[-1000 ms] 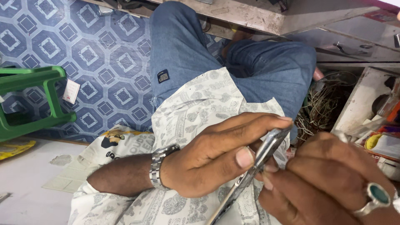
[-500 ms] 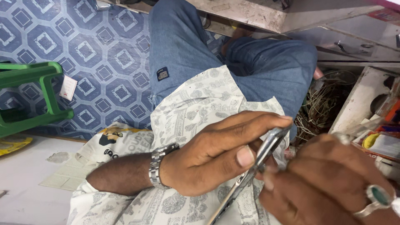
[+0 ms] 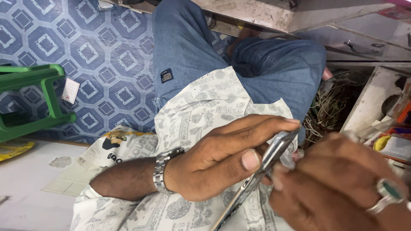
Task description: The person sits on the floor and uses a blue-handled screwdriver to unscrew the back cover of a smartphone resting on their lap. They work the screwdriver around the frame edges, lift the back panel away to expose the internal components, and continue handling the opened phone.
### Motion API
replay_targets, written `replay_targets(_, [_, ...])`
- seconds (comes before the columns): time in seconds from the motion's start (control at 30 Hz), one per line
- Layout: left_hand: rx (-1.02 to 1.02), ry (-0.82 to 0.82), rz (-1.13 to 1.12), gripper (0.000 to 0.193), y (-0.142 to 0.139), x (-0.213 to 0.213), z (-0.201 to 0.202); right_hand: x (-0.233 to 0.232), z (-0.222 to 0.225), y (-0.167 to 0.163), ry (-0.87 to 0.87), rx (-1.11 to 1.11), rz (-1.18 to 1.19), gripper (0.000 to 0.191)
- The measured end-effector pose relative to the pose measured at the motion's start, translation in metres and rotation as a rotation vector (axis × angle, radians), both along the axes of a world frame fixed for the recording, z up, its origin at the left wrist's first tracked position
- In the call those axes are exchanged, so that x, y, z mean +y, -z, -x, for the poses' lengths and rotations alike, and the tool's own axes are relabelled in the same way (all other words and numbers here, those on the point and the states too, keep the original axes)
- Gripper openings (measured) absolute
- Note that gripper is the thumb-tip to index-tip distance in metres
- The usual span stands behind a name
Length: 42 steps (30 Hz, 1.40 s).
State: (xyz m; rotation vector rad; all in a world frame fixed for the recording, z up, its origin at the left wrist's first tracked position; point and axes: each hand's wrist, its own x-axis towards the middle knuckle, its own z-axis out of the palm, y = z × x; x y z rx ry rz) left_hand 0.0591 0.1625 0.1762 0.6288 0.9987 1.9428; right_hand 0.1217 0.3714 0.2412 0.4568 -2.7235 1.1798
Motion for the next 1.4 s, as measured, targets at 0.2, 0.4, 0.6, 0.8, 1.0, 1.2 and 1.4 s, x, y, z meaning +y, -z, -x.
replay_targets(0.2, [-0.025, 0.004, -0.042, 0.049, 0.003, 0.002, -0.003, -0.002, -0.006, 0.032, 0.134, 0.182, 0.108, 0.008])
replay_targets(0.4, [-0.097, 0.019, -0.018, 0.054, 0.002, 0.002, -0.002, 0.018, -0.017, 0.007, -0.130, -0.032, -0.176, 0.015])
replay_targets(0.6, [0.113, -0.039, 0.003, 0.049, 0.000, 0.000, 0.002, 0.017, -0.022, 0.007, -0.085, -0.016, -0.092, 0.014])
replay_targets(0.8, [0.132, -0.045, -0.008, 0.048, 0.002, 0.000, 0.001, 0.016, -0.050, 0.049, 0.150, 0.061, 0.064, 0.011])
replay_targets(1.0, [-0.034, 0.018, -0.049, 0.053, 0.004, 0.001, -0.002, 0.014, -0.031, 0.036, 0.076, 0.091, 0.030, 0.013])
replay_targets(1.2, [-0.037, 0.011, -0.048, 0.053, 0.003, 0.001, -0.002, 0.006, -0.011, 0.019, 0.071, 0.094, 0.053, 0.015])
replay_targets(1.4, [-0.069, 0.013, -0.051, 0.052, 0.003, 0.002, -0.002, 0.028, -0.032, 0.026, -0.002, 0.013, -0.036, 0.017])
